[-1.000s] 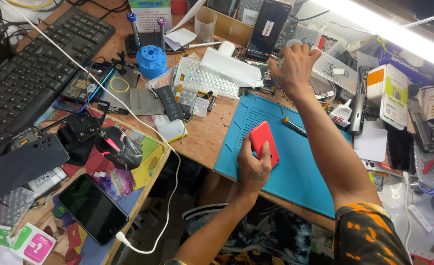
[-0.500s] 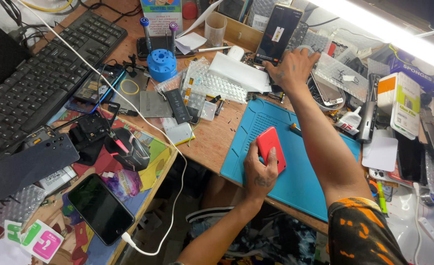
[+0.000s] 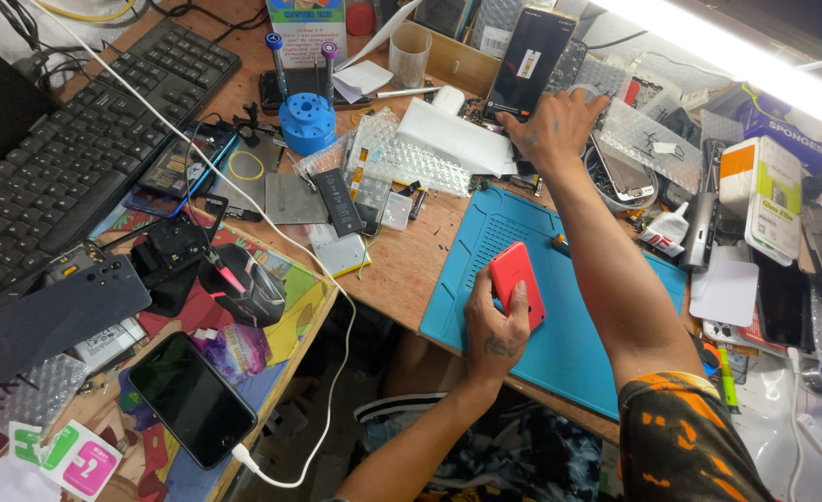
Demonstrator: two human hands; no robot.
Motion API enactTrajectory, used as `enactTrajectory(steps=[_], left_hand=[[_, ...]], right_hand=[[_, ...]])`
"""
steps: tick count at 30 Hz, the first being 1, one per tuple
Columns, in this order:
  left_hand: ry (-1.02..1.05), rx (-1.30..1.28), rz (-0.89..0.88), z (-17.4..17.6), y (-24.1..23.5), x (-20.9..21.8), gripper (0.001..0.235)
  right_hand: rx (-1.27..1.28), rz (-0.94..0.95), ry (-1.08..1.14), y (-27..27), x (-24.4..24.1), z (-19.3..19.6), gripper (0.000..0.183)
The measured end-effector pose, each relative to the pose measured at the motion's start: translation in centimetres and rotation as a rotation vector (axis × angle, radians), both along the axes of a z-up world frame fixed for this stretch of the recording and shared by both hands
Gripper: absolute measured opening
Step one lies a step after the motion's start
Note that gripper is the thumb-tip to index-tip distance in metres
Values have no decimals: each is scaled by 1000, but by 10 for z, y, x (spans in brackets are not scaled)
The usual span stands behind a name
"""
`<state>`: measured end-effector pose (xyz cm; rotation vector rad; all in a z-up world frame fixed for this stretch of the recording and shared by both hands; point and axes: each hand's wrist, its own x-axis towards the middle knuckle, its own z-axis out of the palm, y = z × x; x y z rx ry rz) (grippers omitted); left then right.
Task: The person uses a screwdriver to remove screws from the bottom of a red smartphone. They then set the phone aside, pick up a different smartphone, and test its screen responsiveness by swiping and tapping. Finally, they open the back of the second phone to inspect the internal components.
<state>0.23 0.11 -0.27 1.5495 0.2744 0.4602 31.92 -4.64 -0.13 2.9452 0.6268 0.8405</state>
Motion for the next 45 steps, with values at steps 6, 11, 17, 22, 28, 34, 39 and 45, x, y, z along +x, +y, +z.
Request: enactTrajectory(steps=[6,11,17,22,28,34,39,45], left_hand=[[17,-32,-26,1,0,1,35],[22,-21,-25,3,2,0,35],[5,-20,-16,3,1,-1,34],[-12,-14,-4,2,1,0,34],[-1,-23,0,2,1,0,35],[-2,-23,1,1,0,-1,34],[-43,10,32,-2,-1,1,33],[-33,-29,57,-5,-2,0,25]], right_hand=[[-6,-2,1,1,-1,1,69],[25,12,30,-1,-4,1,61],[48,21,22,-1,-4,1,57],[15,10,4,0,-3,2,60],[78,21,19,-1,-6,2,57],[120,117,-91,-15,-19,6,58],[207,237,-68,-42,-57,14,49],[357,369,85,-92,-139,20,37]])
